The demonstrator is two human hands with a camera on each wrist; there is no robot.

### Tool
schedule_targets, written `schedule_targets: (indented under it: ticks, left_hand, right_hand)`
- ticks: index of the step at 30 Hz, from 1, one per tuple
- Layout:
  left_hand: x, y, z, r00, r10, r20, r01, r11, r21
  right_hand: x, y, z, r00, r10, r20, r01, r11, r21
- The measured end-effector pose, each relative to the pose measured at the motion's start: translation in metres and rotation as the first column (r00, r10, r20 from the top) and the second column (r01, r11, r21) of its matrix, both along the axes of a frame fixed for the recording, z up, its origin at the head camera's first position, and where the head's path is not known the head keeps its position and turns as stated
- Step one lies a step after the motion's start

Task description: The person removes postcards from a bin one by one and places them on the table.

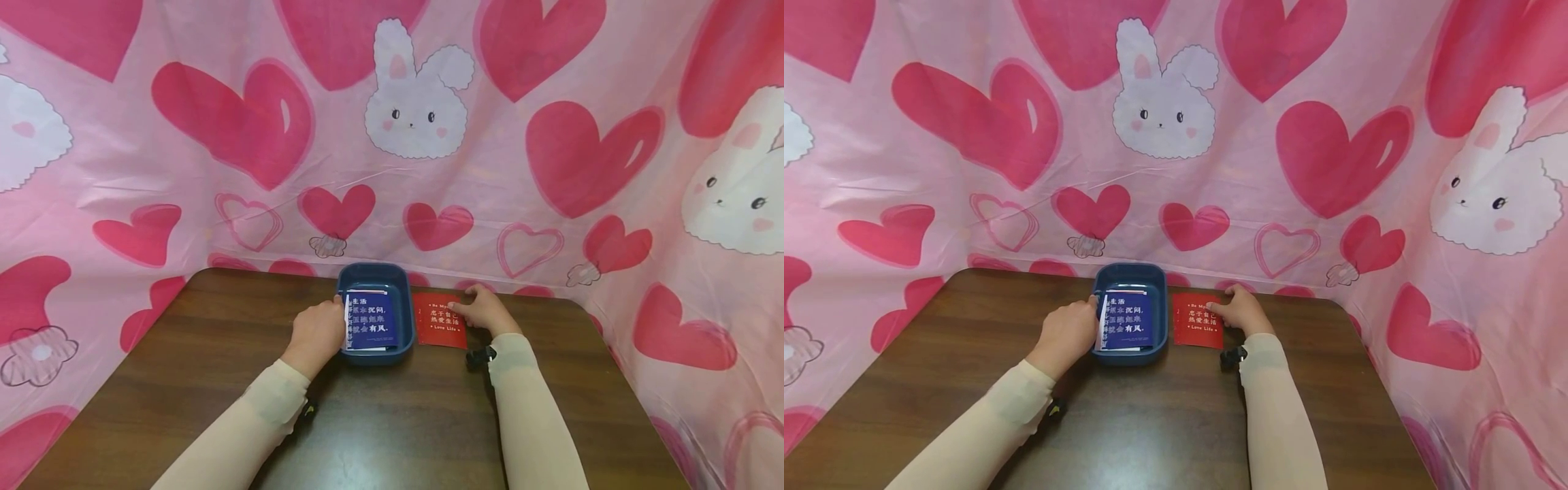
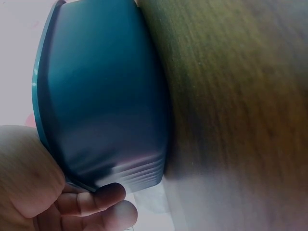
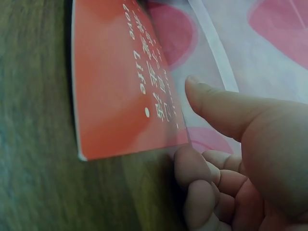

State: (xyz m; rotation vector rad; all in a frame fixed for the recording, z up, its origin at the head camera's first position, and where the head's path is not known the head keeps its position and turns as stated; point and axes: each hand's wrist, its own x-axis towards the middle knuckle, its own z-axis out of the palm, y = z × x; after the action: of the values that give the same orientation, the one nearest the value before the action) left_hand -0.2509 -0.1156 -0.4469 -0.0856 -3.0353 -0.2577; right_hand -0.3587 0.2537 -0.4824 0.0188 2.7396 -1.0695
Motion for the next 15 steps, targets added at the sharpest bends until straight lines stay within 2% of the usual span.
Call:
schedule_targets:
  ticks: [15]
  left_hand:
    - [-0.0003, -0.0003, 0.0, 1.0, 0.003, 0.006, -0.003, 1.0, 0.004]
  right_hand:
    - [-0.0026, 0.0013, -0.0022, 1.0, -0.005, 0.018, 0.006, 0.999, -0.042]
